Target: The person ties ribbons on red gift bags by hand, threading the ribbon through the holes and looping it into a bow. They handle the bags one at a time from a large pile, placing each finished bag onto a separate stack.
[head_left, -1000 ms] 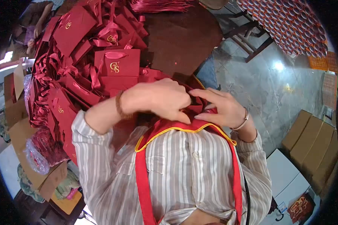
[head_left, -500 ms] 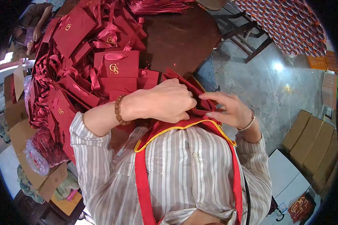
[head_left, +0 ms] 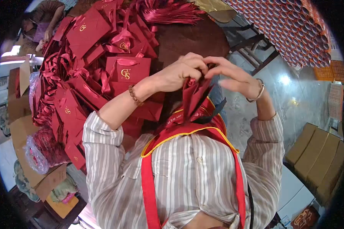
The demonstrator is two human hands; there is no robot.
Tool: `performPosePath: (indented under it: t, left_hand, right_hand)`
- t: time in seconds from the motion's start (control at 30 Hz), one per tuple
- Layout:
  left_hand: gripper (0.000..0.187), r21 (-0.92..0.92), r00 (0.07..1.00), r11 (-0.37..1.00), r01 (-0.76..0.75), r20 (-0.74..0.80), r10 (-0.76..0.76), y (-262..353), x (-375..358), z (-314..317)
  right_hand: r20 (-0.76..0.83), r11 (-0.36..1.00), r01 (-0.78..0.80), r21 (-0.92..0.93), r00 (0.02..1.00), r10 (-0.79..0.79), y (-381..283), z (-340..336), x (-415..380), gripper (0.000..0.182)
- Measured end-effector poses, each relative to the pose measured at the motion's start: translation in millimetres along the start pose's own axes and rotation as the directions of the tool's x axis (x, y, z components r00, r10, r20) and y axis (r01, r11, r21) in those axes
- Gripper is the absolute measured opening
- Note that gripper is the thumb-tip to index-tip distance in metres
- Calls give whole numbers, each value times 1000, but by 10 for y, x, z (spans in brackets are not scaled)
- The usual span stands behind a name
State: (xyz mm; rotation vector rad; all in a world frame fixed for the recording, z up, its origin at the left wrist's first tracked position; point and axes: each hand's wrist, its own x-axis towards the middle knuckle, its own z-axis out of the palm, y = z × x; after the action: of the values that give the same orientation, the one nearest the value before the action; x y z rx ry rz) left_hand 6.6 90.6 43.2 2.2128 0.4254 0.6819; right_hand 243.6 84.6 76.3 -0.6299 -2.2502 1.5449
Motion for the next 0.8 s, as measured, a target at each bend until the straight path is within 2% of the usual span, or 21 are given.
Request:
performPosePath:
  t: [0.03,0.07,0.13,0.2,0.27,0.3,0.33,0.37,0.4,0.43,0.47,0.5,0.53,0.57,0.6,0.67,0.7,0.73,0.77,0.8]
  left_hand:
    - [8,-70,999,997,37,12,-36,-60,-29,-6]
    - [8,-70,999,997,35,14,-34,-88,-59,28]
    - [9,-351,987,924,154,14,-160,-98,-120,125]
    - [11,-380,992,917,125,24,-126,-102,-143,200]
    - [10,-234,999,971,48,35,-41,-143,-151,246]
    - [10,-370,996,926,79,71,-57,-211,-165,270]
    - [10,-374,996,924,80,74,-56,-279,-169,267]
    - [17,-535,963,801,268,161,-215,-340,-166,257]
    - [24,-652,898,620,436,273,-345,-367,-146,238]
    - [34,-759,921,533,373,236,-309,-385,-114,264]
    - [34,-759,921,533,374,239,-307,-388,-111,242]
    - [36,-724,882,547,420,183,-434,-342,-79,176]
    - [38,-690,827,553,466,119,-549,-321,-64,134]
    - [33,-757,792,507,412,23,-610,-399,-87,166]
    - [33,-757,793,507,413,25,-608,-353,-91,120]
    - [25,-401,879,811,426,-27,-475,-168,-115,15]
    - [20,-315,896,853,416,-17,-444,-119,-116,54]
    - [21,-175,944,930,324,1,-329,-162,-159,112]
    - [20,-197,937,918,345,18,-349,-180,-190,183]
    - [19,-202,924,903,379,22,-382,-172,-222,234]
  right_hand:
    - [-136,995,39,-93,989,-52,17,57,28,25]
    - [-139,995,39,-93,989,-51,9,88,39,25]
    - [-206,925,81,-372,964,-168,0,139,40,19]
    - [-190,920,104,-377,964,-186,55,202,27,19]
    - [-171,916,129,-380,963,-206,109,278,13,19]
    - [-202,939,60,-339,970,-134,121,331,-3,19]
    - [-229,955,-9,-297,972,-62,98,377,-5,19]
    - [-251,981,-63,-183,968,16,27,388,0,18]
    - [-254,981,-65,-183,967,17,38,407,-5,18]
    - [-283,974,-77,-214,959,14,65,431,-12,18]
    - [-312,965,-92,-245,950,11,80,445,-21,18]
    - [-316,965,-95,-245,949,13,76,443,-34,18]
    - [-346,969,-161,-188,934,88,70,439,-45,18]
    - [-370,966,-224,-131,915,162,70,430,-58,19]
    - [-372,965,-226,-130,914,163,85,411,-64,19]
    - [-310,947,-319,-45,905,290,143,382,-82,19]
    - [-306,946,-320,-43,906,292,157,396,-96,19]
    - [-270,945,-326,-25,912,308,168,411,-94,20]
    - [-223,948,-317,-14,925,306,188,416,-44,20]
    - [-245,962,-268,-59,938,246,223,447,-25,20]
